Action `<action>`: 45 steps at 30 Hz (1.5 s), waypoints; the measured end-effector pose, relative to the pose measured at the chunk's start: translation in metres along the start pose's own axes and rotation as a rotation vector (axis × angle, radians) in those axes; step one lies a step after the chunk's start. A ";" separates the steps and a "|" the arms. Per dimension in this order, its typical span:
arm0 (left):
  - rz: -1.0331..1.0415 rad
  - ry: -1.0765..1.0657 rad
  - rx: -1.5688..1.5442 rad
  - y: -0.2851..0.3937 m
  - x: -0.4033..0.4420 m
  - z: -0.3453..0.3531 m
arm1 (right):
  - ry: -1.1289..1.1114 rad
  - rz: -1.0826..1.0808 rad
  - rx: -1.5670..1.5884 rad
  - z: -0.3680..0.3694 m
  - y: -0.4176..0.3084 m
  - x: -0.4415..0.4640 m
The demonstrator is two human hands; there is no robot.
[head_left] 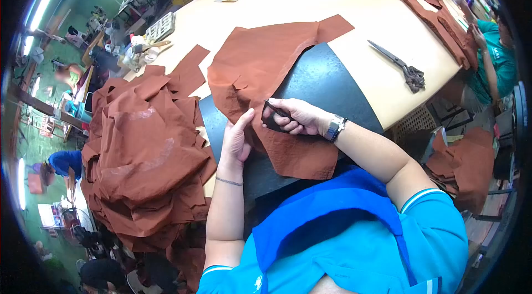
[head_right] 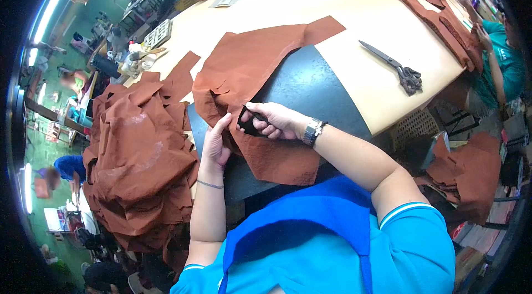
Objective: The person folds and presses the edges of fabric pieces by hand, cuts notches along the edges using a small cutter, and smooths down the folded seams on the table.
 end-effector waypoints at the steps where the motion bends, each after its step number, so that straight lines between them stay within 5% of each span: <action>1: -0.002 0.003 0.003 0.000 0.000 0.000 | 0.000 -0.016 0.001 0.000 0.000 0.001; 37: 0.035 0.007 0.151 -0.001 -0.022 -0.011 | 0.020 -0.132 -0.168 -0.007 -0.004 -0.023; 39: 0.094 0.087 0.329 0.002 -0.054 -0.032 | 0.164 -0.243 -0.258 -0.032 -0.028 -0.043; 42: 0.679 0.161 0.504 0.031 -0.111 -0.058 | 0.564 -0.683 -0.702 -0.120 -0.077 -0.044; 45: 1.174 0.279 0.874 0.083 -0.148 -0.055 | 1.037 -0.694 -0.940 -0.191 -0.127 -0.062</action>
Point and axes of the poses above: each hand's wrist, its own x-axis towards the middle knuckle, its own z-axis out of the palm, y = z × x, the point moved 7 cm from there along x, towards the middle knuckle, and after that the axes turned 14 degrees about y, right-handed, at the moved point
